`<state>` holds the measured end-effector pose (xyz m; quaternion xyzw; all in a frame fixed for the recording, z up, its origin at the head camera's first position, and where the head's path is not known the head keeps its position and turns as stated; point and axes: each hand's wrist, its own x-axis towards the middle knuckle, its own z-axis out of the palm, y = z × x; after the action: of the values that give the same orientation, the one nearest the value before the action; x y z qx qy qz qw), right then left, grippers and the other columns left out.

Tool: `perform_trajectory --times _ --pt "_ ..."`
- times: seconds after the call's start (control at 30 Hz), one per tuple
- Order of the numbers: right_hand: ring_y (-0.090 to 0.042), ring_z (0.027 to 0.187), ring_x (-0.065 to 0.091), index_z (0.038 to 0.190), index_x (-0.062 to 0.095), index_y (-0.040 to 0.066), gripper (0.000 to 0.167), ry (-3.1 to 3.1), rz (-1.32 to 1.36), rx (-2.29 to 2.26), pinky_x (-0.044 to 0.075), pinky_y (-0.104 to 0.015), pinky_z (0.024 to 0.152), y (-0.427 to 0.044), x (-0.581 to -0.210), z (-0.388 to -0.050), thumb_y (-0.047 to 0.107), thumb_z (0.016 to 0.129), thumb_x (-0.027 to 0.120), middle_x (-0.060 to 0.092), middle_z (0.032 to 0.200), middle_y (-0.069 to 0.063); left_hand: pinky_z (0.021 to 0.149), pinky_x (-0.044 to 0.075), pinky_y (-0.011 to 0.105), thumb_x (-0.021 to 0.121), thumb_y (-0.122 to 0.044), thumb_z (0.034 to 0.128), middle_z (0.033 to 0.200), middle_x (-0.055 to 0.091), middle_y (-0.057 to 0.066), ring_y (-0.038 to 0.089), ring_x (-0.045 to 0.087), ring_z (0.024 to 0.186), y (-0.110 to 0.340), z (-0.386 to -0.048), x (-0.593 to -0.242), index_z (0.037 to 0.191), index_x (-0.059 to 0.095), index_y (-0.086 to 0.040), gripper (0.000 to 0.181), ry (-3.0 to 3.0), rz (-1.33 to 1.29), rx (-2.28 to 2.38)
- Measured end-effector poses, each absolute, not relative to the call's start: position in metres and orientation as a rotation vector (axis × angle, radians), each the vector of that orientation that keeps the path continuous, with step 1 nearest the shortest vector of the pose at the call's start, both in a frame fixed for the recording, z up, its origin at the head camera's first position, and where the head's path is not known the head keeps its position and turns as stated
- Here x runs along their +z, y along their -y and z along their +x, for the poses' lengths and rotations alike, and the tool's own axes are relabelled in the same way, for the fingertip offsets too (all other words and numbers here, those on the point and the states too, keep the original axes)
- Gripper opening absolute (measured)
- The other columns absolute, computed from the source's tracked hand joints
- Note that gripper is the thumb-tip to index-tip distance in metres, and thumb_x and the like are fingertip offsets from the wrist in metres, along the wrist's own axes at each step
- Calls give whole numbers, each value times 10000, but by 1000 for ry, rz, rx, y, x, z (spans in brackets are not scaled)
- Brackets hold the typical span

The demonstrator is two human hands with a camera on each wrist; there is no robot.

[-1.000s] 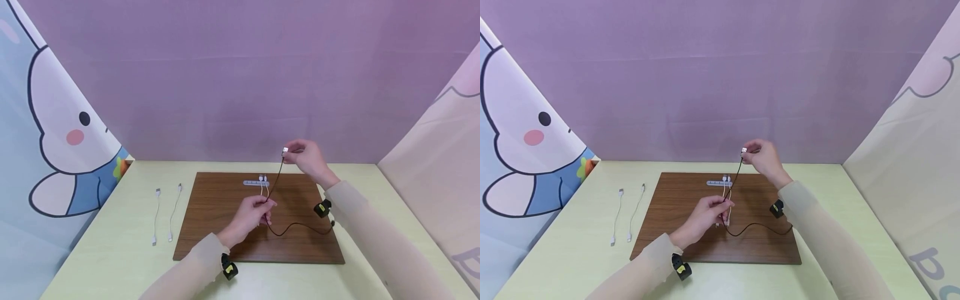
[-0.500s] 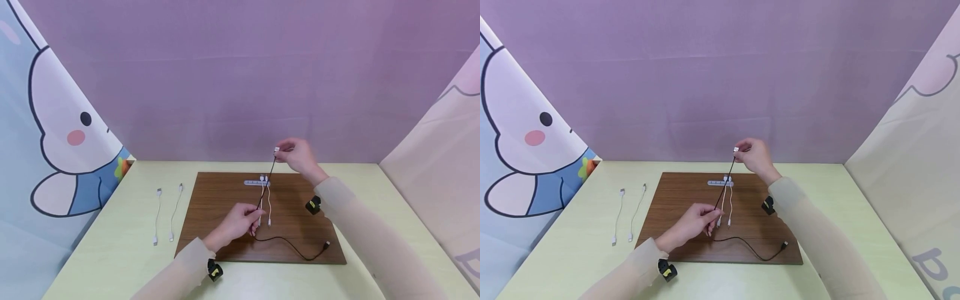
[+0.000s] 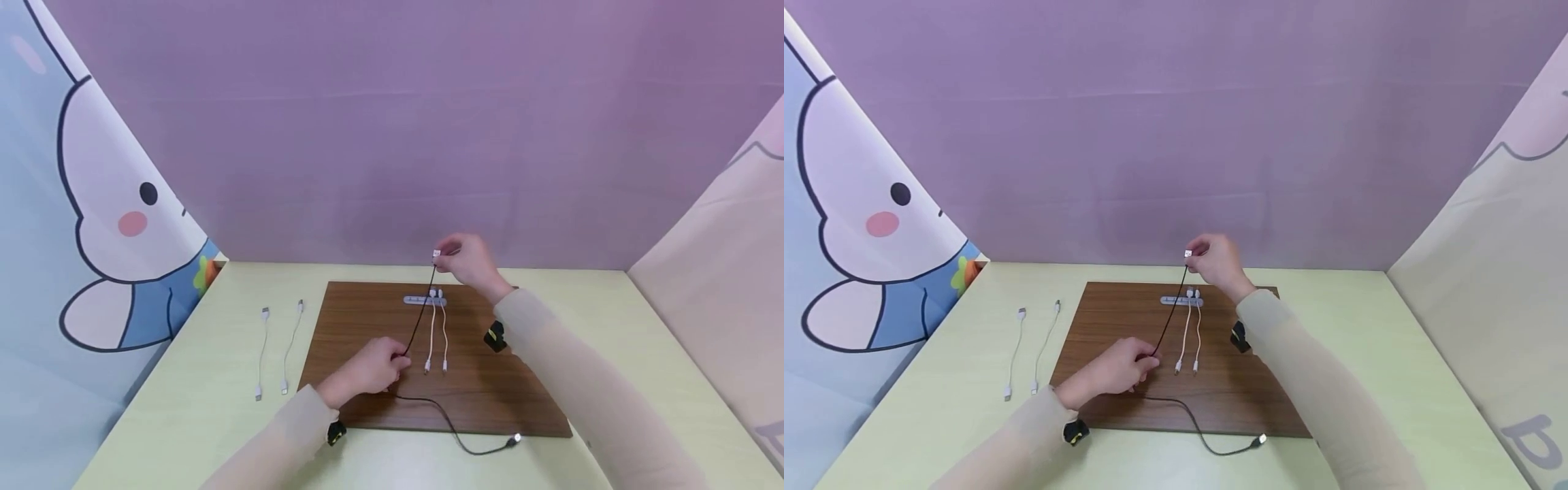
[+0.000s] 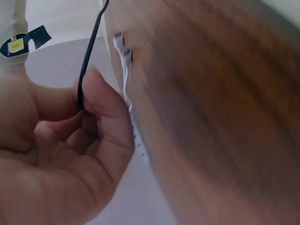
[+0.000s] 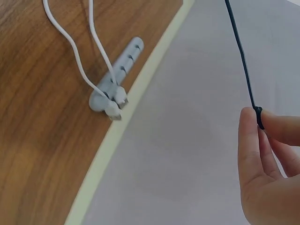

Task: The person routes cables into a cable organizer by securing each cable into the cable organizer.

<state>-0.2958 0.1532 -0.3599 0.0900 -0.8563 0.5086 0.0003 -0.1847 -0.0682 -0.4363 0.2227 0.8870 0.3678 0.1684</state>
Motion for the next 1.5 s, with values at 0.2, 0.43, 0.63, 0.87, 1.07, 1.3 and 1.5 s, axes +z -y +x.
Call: perform_trajectory --times 0.2,0.43,0.63,0.87,1.07,1.3,1.5 --pt "-273 895 718 1200 653 -32 265 2721 301 1562 585 -389 800 -147 -373 -299 39 947 687 675 1068 -164 623 468 310 581 -92 1027 801 635 45 143 518 627 73 -184 -428 1032 726 4 174 -2671 637 732" --pt "-284 905 706 1192 649 -52 257 2735 280 1529 584 -436 829 -146 -386 -305 13 945 671 668 1062 -175 598 507 342 631 -82 985 756 610 31 166 573 652 58 -180 -435 828 656 -53 161 -2858 646 618" --pt "-297 910 708 1180 653 -68 247 2749 267 1510 587 -418 819 -147 -396 -310 15 947 663 675 1058 -187 651 563 390 691 -96 938 804 654 80 202 631 698 43 -179 -443 816 657 -23 146 -2984 614 575" --pt "-256 849 709 1161 682 -66 226 2764 282 1481 584 -315 714 -143 -409 -318 26 956 660 693 1044 -187 472 463 272 679 -61 941 647 553 30 140 510 520 28 -178 -446 804 644 -15 149 -2913 481 707" --pt "-268 849 708 1165 687 -69 229 2778 259 1465 572 -307 698 -139 -419 -325 26 958 661 694 1033 -185 435 397 253 683 8 890 591 482 2 124 442 498 22 -177 -445 683 558 -82 258 -2880 442 688" --pt "-254 871 690 1173 690 -32 227 2830 232 1390 572 -325 721 -137 -427 -328 45 961 666 687 1059 -159 438 420 273 691 11 857 594 481 5 127 440 497 21 -179 -444 650 530 -97 283 -2915 507 582" --pt "-271 919 666 1132 710 -19 193 2848 239 1301 562 -370 779 -138 -432 -329 38 951 672 691 1046 -152 499 492 322 728 -7 844 761 617 31 158 579 648 24 -185 -442 773 641 -85 137 -2950 592 359"
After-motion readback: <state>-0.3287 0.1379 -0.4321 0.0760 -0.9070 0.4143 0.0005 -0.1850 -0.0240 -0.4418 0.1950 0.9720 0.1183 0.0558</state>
